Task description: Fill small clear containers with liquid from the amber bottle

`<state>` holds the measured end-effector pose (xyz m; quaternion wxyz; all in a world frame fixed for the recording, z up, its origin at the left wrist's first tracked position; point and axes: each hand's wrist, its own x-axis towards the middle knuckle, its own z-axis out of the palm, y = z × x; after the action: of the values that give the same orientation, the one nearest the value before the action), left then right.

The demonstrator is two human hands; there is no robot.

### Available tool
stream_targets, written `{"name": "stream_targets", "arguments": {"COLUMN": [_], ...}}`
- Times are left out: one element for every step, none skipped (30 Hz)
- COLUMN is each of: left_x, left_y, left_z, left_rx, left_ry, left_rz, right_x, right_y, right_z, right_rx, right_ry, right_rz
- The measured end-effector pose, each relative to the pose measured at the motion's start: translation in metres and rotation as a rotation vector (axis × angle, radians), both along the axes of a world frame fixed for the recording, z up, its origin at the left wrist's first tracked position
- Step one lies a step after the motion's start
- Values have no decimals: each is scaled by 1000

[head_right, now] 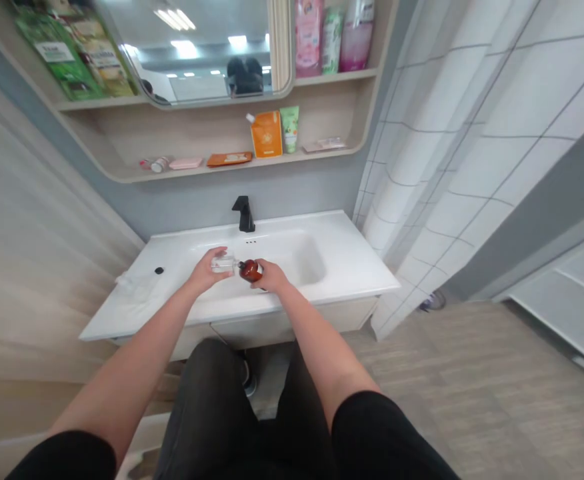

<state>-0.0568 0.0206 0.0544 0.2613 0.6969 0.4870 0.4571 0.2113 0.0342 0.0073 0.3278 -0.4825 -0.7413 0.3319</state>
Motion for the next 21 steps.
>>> {"name": "stream_targets", "arguments": {"left_x": [1,1,1,2,2,3,3,3,4,4,4,4,4,5,5,5,5,5,6,6,6], "left_y": [0,0,1,1,2,2,3,3,4,4,5,6,7,8,9,10,11,12,12,13,13], "left_z": [3,6,9,11,14,16,18,21,23,25,27,29,30,31,33,34,35,36,38,39,41], "left_rx": [7,12,17,22,25,29,32,35,38,39,39,38,38,40,44,48,54,59,65,70,75], "left_ry": [19,35,49,62,76,89,103,116,128,141,151,159,162,162,161,161,161,165,171,179,188], "left_rz": [0,-3,-5,-9,-13,-17,-19,-20,-21,-25,-31,-37,-45,-52,-58,-64,-68,-73,-79,-84,-88], "right_x": [0,1,1,1,1,1,1,1,1,1,0,0,0,0,0,0,0,0,0,0,0], "right_y": [0,0,0,0,0,0,0,0,0,-1,-1,-2,-2,-3,-3,-4,-5,-6,-6,-7,-7], "right_z": [0,0,0,0,-1,-1,-1,-1,-1,0,0,1,1,2,3,3,4,5,5,5,6], "right_rx": [6,15,26,36,44,48,46,40,33,29,30,34,39,44,49,54,55,51,46,38,29], "right_ry": [8,17,26,32,34,34,36,40,48,56,63,66,65,62,61,63,66,71,77,82,84], "right_rz": [-2,-1,1,4,2,-4,-9,-14,-15,-16,-15,-16,-22,-31,-38,-44,-48,-50,-50,-51,-53]}}
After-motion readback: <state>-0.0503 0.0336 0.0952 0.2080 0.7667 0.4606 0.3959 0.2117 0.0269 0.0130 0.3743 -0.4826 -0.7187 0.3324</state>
